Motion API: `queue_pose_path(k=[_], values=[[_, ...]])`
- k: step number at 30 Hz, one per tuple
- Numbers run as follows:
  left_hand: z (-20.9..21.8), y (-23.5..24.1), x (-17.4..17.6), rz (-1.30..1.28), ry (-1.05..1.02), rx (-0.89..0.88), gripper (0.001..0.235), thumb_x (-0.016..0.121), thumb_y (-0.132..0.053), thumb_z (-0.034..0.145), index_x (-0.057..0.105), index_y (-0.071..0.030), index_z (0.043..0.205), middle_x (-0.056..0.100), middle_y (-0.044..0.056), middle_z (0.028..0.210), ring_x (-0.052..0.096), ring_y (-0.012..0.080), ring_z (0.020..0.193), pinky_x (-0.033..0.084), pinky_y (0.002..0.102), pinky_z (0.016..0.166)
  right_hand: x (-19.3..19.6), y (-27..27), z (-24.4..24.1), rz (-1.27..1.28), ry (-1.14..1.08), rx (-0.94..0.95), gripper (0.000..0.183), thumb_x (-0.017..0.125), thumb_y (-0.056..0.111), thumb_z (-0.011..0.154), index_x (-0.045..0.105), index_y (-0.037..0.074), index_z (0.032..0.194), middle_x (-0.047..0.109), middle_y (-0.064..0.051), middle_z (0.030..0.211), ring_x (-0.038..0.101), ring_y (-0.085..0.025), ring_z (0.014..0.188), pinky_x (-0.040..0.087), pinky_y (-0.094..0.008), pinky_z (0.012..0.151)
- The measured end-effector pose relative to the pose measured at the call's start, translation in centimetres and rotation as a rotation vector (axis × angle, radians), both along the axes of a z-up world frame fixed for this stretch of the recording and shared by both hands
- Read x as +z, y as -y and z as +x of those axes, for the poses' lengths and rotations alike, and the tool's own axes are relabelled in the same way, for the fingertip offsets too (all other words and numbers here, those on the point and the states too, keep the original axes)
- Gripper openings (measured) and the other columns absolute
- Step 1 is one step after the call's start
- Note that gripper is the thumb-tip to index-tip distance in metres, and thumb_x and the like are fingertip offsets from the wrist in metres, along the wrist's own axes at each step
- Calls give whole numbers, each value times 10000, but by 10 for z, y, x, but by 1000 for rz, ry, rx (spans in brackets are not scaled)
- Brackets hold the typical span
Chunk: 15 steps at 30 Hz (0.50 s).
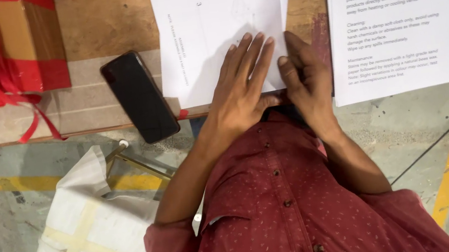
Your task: Packing instruction manuals and hardware components into small red branded hardware bags.
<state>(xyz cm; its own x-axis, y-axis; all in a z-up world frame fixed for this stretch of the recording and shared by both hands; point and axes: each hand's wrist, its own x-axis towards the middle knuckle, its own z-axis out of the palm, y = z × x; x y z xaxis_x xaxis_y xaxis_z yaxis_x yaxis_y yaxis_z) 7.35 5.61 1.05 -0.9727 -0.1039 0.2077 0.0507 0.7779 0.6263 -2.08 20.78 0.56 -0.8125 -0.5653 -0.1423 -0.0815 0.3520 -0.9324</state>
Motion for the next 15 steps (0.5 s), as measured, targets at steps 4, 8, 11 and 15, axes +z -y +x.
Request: queue_pose_path(k=[4,8,11,15], values=[[2,-14,-37,13,-20,148,715,552,180,858,465,-38,1533,530,200,1559,488,373,1519,380,561,1318,5,-9,3,-59,-137,99,444,515,65,1163,419,-55,1580,741,-240,1213,759,-289,1143,579,-388,1100],[-3,-9,-32,189,-93,158,631,529,218,905,501,28,1507,575,261,1491,522,410,1446,378,547,1287,52,-45,13,-255,-50,79,491,542,110,1116,393,13,1573,707,-209,1223,719,-265,966,631,-332,795],[-4,-10,-16,187,-15,180,669,504,232,833,516,49,1477,576,243,1486,522,384,1460,364,544,1295,82,-83,23,-524,24,236,374,497,64,1188,368,70,1538,683,-202,1247,755,-304,1039,674,-389,835],[-8,-14,-9,209,-41,159,584,588,159,878,506,88,1452,552,270,1484,493,402,1449,337,553,1264,101,-115,39,-1176,283,664,232,410,258,1122,479,69,1237,628,-150,964,696,-375,931,588,-566,802]])
